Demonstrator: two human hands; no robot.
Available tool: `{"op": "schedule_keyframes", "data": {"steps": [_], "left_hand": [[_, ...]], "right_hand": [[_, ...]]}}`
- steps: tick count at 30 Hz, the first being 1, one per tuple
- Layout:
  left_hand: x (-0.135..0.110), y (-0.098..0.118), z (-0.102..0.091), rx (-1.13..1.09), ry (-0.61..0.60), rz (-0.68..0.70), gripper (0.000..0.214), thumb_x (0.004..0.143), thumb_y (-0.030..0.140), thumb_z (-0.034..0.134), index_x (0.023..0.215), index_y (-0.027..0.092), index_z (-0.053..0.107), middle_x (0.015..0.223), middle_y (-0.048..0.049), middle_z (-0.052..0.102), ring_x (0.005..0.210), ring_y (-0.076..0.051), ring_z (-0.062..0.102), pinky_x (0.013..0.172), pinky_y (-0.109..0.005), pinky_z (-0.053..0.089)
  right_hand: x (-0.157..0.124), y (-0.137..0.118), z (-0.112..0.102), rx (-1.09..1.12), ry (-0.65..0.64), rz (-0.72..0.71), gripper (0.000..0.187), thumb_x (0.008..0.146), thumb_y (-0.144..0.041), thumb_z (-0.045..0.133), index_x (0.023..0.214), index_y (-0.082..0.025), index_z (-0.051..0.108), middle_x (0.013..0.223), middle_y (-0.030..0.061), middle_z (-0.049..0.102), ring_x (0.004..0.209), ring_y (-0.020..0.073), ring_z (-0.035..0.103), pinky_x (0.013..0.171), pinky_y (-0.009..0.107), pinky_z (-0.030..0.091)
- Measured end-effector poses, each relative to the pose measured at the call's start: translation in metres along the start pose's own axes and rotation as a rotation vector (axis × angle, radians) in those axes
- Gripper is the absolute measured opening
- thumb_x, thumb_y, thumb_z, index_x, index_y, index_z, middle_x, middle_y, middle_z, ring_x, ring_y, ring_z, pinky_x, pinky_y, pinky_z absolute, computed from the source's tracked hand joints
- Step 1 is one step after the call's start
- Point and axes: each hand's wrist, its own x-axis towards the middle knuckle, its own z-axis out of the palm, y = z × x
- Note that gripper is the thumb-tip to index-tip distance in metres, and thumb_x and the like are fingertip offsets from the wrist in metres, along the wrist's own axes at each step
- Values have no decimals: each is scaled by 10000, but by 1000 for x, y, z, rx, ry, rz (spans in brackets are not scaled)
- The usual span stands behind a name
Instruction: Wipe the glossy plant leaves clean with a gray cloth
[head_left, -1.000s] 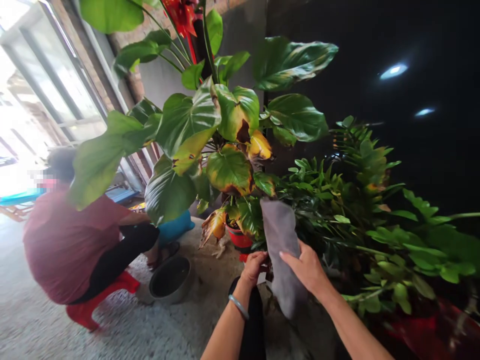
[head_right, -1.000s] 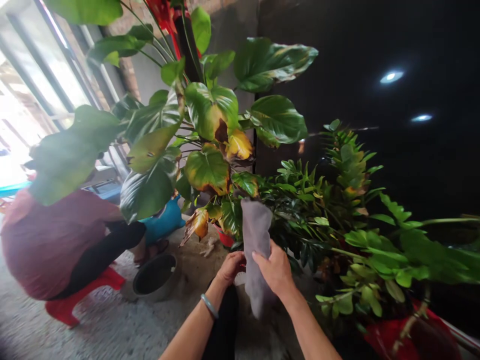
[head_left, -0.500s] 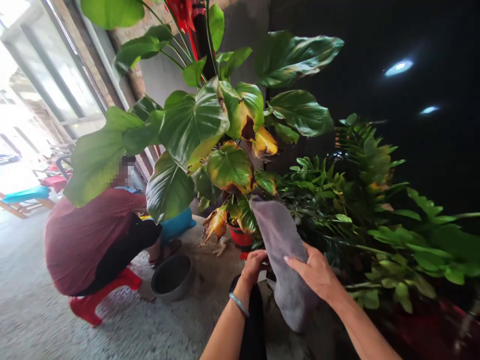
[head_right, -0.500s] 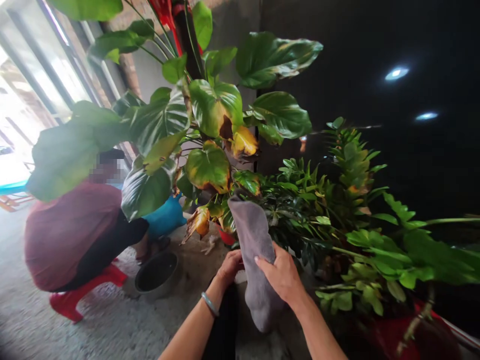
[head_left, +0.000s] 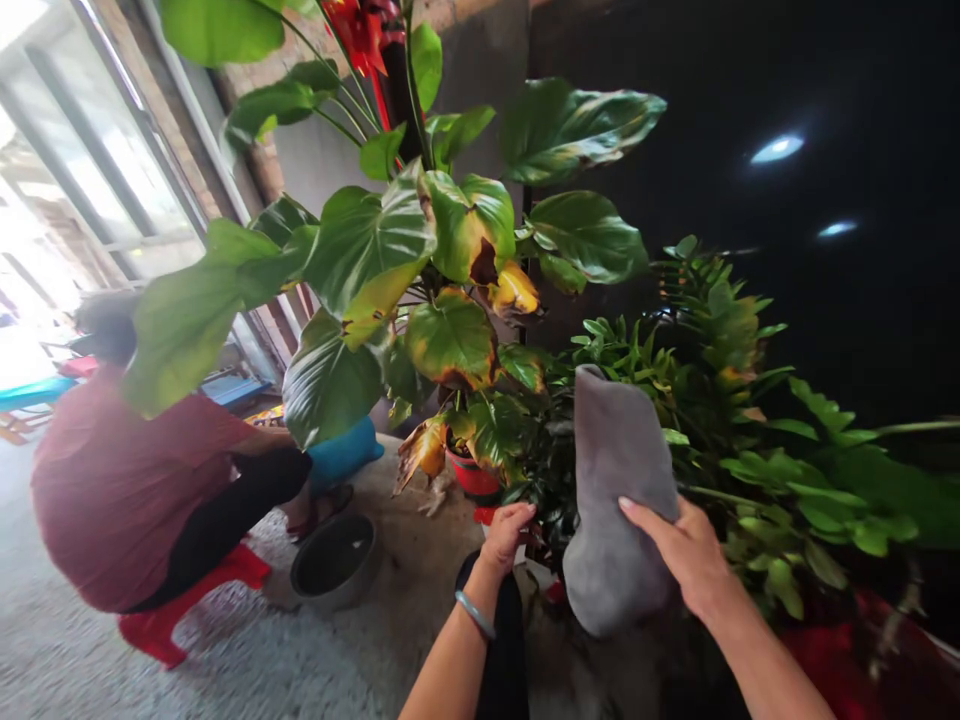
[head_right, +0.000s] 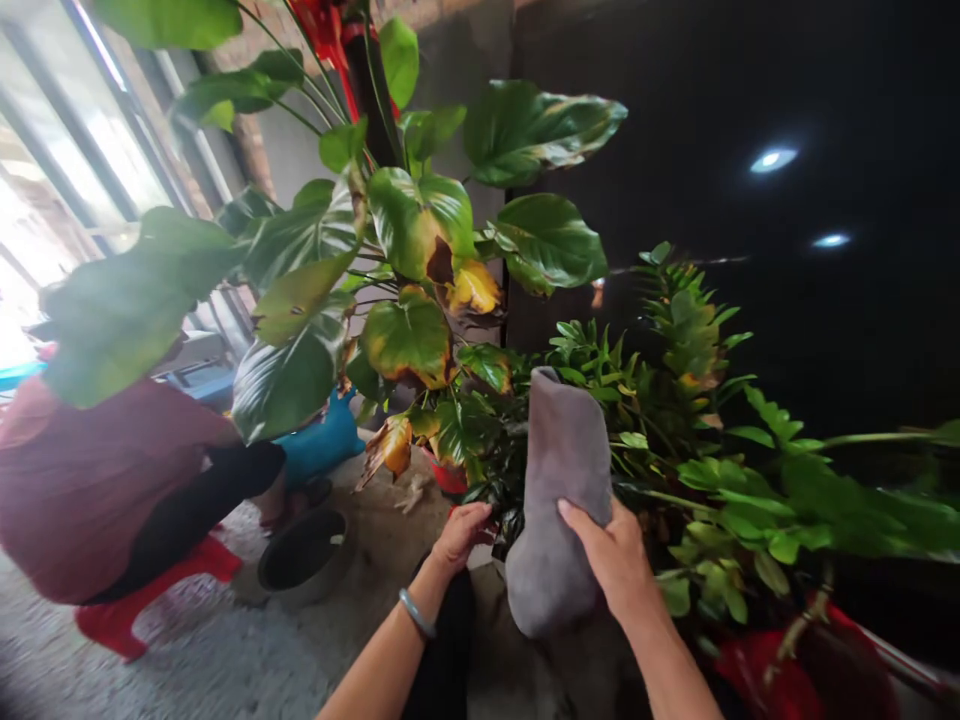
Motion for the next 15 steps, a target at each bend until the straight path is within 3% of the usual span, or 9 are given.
{"op": "schedule_keyframes", "data": {"steps": [3,6,9,13,15], "left_hand": [[-1,1,2,2,-6,-10,539,319,567,845,494,164,534,491,42,460,522,-129,506,471,-244,359],[-1,2,3,5,-8,-15,541,317,573,843,499,160,546,484,40,473,518,-128,506,464,-242,367],[-1,3,4,14,-15,-21,529,325,559,846,512,152,565,496,32,498,529,-127,516,463,-237,372],[-1,4,5,29,-16,-24,519,323,549,848,505,153,565,497,32,507,519,-121,513,461,-236,376],[-2,5,5,32,-11,-20,522,319,552,846,502,155,560,502,35,505,515,-119,510,456,-236,375]], "right_hand": [[-18,42,0,26,-8,182,363,465,-451,735,707,-181,722,678,95,765,724,353,704,654,431,546],[-44,62,-12,4,-43,228,368,465,-463,756,702,-183,733,707,101,770,745,357,705,653,414,551],[-47,39,-24,70,-37,174,400,482,-466,772,748,-170,739,719,107,770,711,342,705,635,400,553],[-14,-6,-20,270,304,64,373,441,-379,807,741,-178,711,695,72,764,714,305,700,648,380,554],[-2,-7,-10,417,359,122,328,416,-309,803,704,-196,690,676,49,759,751,302,700,669,379,558]]}}
